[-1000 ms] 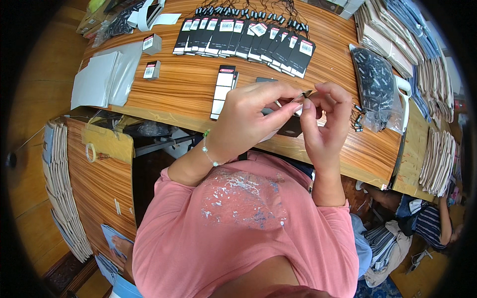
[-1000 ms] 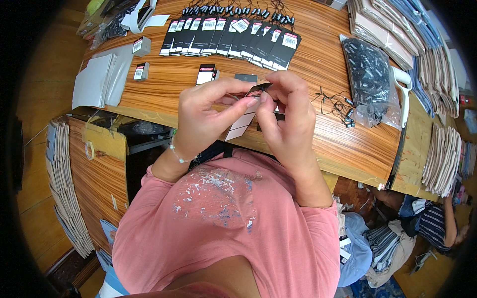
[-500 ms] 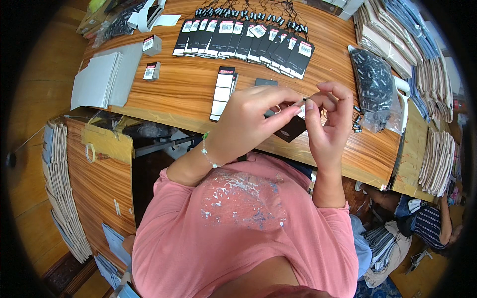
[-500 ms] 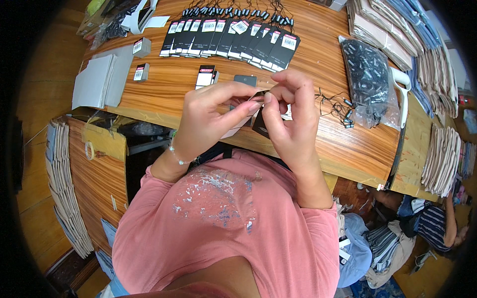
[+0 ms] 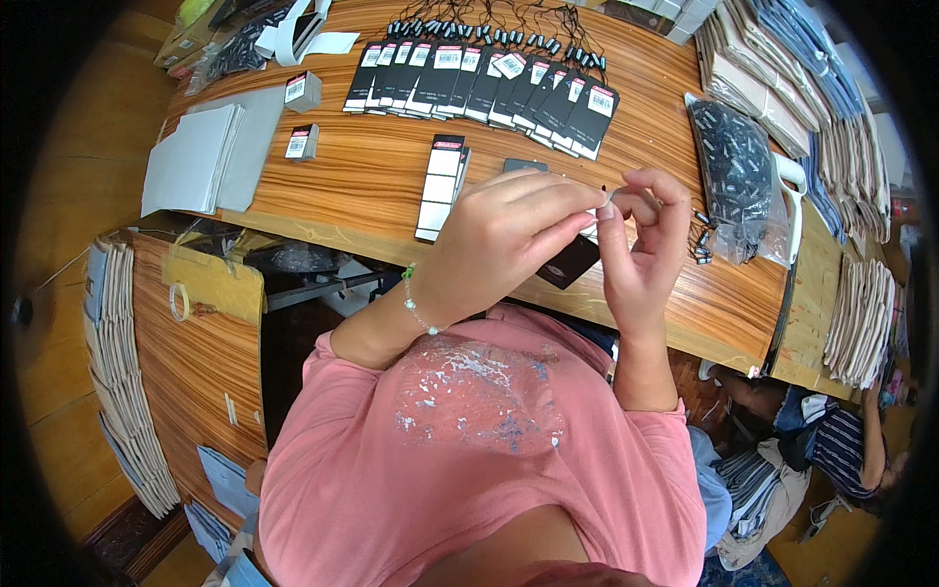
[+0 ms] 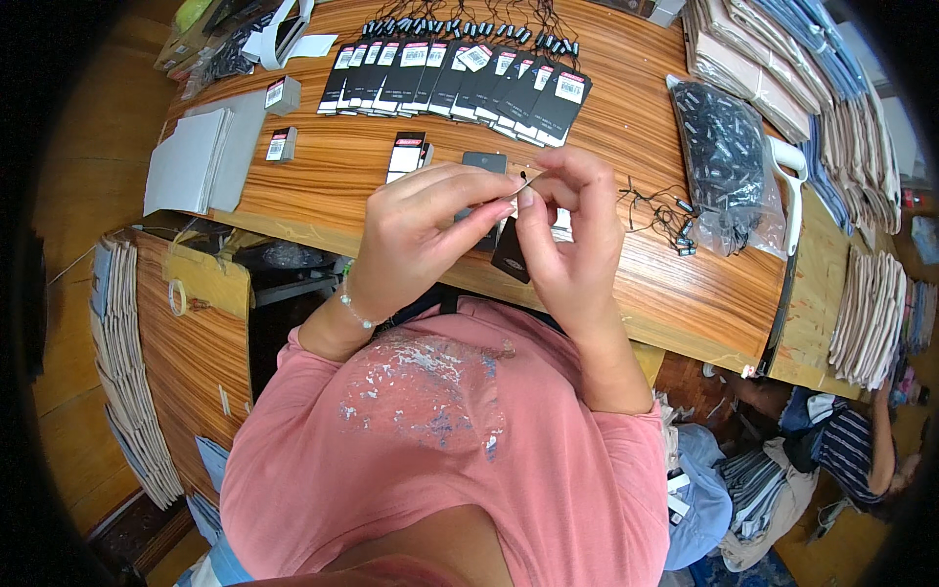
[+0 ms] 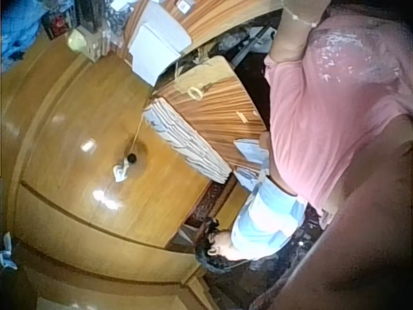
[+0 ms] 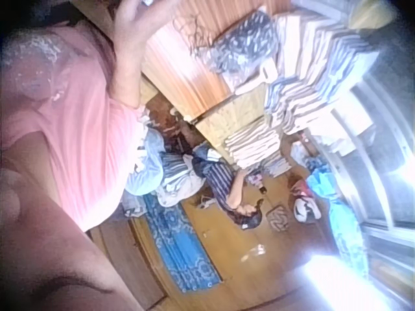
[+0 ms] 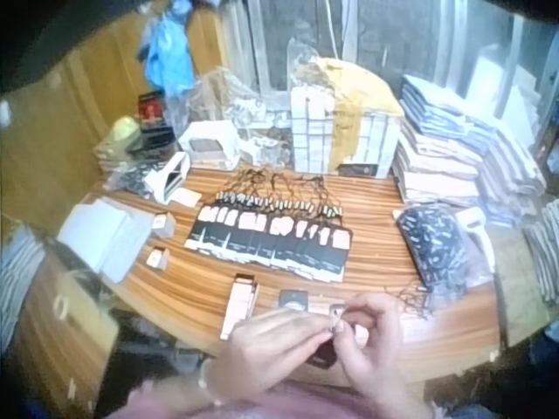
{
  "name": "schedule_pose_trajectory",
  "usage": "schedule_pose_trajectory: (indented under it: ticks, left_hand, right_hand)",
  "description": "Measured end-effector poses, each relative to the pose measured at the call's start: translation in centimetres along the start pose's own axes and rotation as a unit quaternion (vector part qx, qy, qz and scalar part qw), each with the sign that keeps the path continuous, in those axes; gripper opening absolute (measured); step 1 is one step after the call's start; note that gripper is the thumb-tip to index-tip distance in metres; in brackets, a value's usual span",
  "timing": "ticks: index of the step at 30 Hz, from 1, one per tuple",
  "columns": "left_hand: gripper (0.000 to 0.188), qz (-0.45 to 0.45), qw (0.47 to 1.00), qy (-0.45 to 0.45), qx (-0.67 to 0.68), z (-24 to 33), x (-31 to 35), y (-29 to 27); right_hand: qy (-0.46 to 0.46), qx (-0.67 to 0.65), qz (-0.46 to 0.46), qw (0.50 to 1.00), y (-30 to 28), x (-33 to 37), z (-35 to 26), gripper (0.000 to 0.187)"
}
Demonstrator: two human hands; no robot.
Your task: The person attaches plastic security tags and brand labels to black clothing items by hand. The person picks up individual tags and labels, threads a plastic fastener through them, and attaches them to the items before setting the finished pieces aside on the table.
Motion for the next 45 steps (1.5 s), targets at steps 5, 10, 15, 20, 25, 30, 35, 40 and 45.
schedule_pose_trajectory:
  ticks: [5,10,15,20,25,30,35,40,45]
  left_hand:
    - [0.023,0.014,0.990,0.099,-0.096,0.0,-0.1,-0.7]
    - [0.021,-0.023,0.965,0.186,-0.182,0.0,-0.6,-1.0]
    - [0.016,-0.063,0.952,0.215,-0.209,0.3,-0.1,-0.4]
    - [0.014,-0.053,0.973,0.175,-0.141,-0.9,0.2,-0.5]
    - [0.016,-0.021,0.996,0.088,-0.013,-2.6,0.4,-0.2]
    - [0.014,0.023,0.963,-0.095,0.253,-4.1,1.7,1.3]
    - [0.032,-0.122,0.928,-0.133,0.326,-4.5,1.6,1.6]
    - [0.049,-0.087,0.866,-0.154,0.468,-3.5,1.5,3.2]
    - [0.049,-0.038,0.836,-0.157,0.525,-3.8,1.9,3.5]
  right_hand:
    - [0.200,-0.185,-0.109,0.956,-0.7,-0.3,0.3,0.023]
    - [0.234,-0.248,-0.126,0.931,-1.0,-0.5,0.6,0.016]
    - [0.268,-0.089,-0.102,0.954,-1.8,-0.2,1.2,0.010]
    - [0.089,-0.018,0.031,0.995,-3.3,-1.4,0.5,0.009]
    - [-0.005,-0.121,0.055,0.991,-3.7,-1.5,-0.7,0.010]
    - [0.015,-0.230,0.051,0.972,-3.5,-2.0,-0.7,0.013]
    - [0.038,-0.306,0.049,0.950,-3.6,-2.4,-0.4,0.014]
    - [0.059,-0.363,0.056,0.928,-3.6,-2.1,-0.6,0.015]
    - [0.063,-0.395,0.063,0.914,-3.8,-1.9,-0.7,0.016]
Point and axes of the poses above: each hand's wrist, its own x-axis away from the middle knuckle, its own y-axis out of the palm, z = x × y, the point moved 3 cm from there along -x, towards the middle knuckle, and after that the axes turned 1 degree about y, right-handed, at the moved point
